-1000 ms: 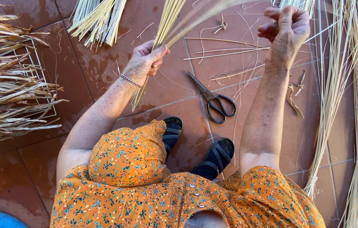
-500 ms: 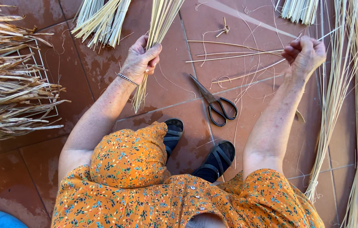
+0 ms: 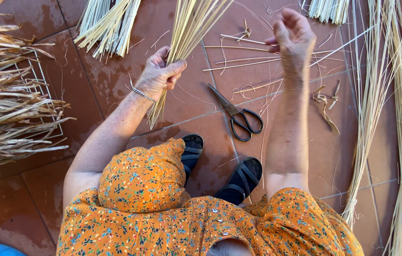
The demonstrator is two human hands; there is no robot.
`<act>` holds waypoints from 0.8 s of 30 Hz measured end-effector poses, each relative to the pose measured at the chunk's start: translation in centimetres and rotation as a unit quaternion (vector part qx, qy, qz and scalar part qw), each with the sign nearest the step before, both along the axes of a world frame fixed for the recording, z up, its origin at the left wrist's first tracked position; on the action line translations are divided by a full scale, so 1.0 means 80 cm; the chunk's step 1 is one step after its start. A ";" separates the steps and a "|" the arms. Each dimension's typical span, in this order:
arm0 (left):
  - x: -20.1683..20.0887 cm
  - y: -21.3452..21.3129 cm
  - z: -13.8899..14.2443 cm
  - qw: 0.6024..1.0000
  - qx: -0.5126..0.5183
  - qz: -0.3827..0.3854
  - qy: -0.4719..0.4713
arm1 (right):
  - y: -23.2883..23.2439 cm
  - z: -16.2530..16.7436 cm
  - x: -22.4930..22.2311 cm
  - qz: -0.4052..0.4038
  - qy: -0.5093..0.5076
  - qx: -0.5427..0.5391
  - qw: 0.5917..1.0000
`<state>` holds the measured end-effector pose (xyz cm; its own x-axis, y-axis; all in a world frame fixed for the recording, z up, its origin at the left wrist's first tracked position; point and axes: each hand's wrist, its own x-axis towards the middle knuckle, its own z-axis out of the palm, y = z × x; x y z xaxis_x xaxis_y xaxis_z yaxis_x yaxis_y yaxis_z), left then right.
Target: The person holds a bundle of dried plant stalks and uses shears to trim the ends to a uniform length. The person repeatedly aligns the stalks and cuts them, then sets the trimmed bundle aside.
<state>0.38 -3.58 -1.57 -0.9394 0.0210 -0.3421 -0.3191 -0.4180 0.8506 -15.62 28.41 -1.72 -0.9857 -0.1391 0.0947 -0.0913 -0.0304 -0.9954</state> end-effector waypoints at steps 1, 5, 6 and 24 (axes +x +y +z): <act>0.002 0.002 0.003 1.000 -0.018 -0.008 0.007 | -0.019 0.012 0.007 -0.013 0.032 -0.056 0.998; 0.005 0.009 0.013 0.999 -0.048 -0.013 0.000 | -0.054 0.058 0.038 -0.020 0.101 -0.031 0.994; 0.006 0.011 0.014 0.998 -0.053 -0.016 0.004 | -0.057 0.066 0.042 0.007 0.112 0.023 0.993; 0.009 0.028 0.010 0.992 -0.124 -0.014 0.034 | -0.096 0.072 0.065 -0.047 0.379 0.268 0.885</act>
